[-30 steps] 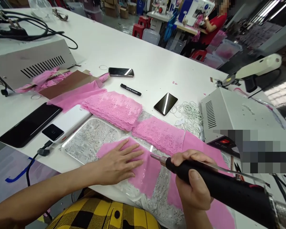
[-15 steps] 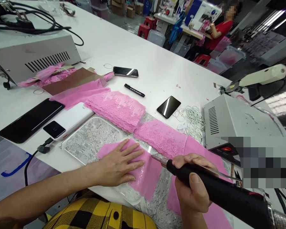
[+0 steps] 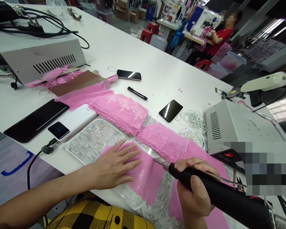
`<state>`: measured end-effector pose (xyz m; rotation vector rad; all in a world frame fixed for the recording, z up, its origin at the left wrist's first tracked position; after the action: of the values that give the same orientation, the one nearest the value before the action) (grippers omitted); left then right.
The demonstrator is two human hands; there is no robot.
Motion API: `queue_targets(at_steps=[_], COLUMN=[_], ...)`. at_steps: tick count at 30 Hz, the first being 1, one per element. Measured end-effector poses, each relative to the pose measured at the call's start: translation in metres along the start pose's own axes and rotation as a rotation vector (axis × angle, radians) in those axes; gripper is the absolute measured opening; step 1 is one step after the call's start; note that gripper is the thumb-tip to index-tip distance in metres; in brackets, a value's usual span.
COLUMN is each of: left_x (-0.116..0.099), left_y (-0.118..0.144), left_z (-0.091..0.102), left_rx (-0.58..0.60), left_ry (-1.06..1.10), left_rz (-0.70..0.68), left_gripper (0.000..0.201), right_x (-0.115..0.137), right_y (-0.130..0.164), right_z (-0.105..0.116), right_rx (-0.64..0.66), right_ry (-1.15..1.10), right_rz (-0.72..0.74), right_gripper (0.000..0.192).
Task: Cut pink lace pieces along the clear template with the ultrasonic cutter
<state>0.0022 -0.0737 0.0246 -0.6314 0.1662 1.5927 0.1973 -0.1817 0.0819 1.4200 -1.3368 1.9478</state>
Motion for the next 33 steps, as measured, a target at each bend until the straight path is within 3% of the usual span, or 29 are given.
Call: queue_targets(at_steps=[5,13,28,33], left_x=[0.014,0.018,0.017,0.014], left_y=[0.028,0.048,0.059,0.069], left_z=[0.018,0.024,0.025,0.031], left_rx=[-0.096,-0.179,-0.160,-0.184], left_ry=[-0.050,-0.008,0.031,0.027], left_rz=[0.077,0.053,0.092,0.053], left_gripper=[0.048,0.040,0.040,0.040], right_x=[0.003,0.005,0.000,0.003], right_y=[-0.001,0.000,-0.002,-0.006], right_z=[-0.011,-0.033,-0.035,-0.046], right_rx=[0.001,0.082,0.089,0.079], right_ry=[-0.041,-0.049,-0.025,-0.096], right_rz=[-0.032,-0.011,-0.019,-0.042], right_gripper=[0.015,0.016,0.012,0.016])
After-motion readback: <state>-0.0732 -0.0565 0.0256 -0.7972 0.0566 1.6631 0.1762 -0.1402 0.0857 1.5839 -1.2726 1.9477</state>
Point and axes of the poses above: each hand's wrist, its own y-axis away from the middle knuckle, its own z-axis out of the back of the hand, x = y × z, the point moved 6 cm from there along -y, towards the middle knuckle, and after that the axes turned 14 degrees about y, right-handed, at the moved point
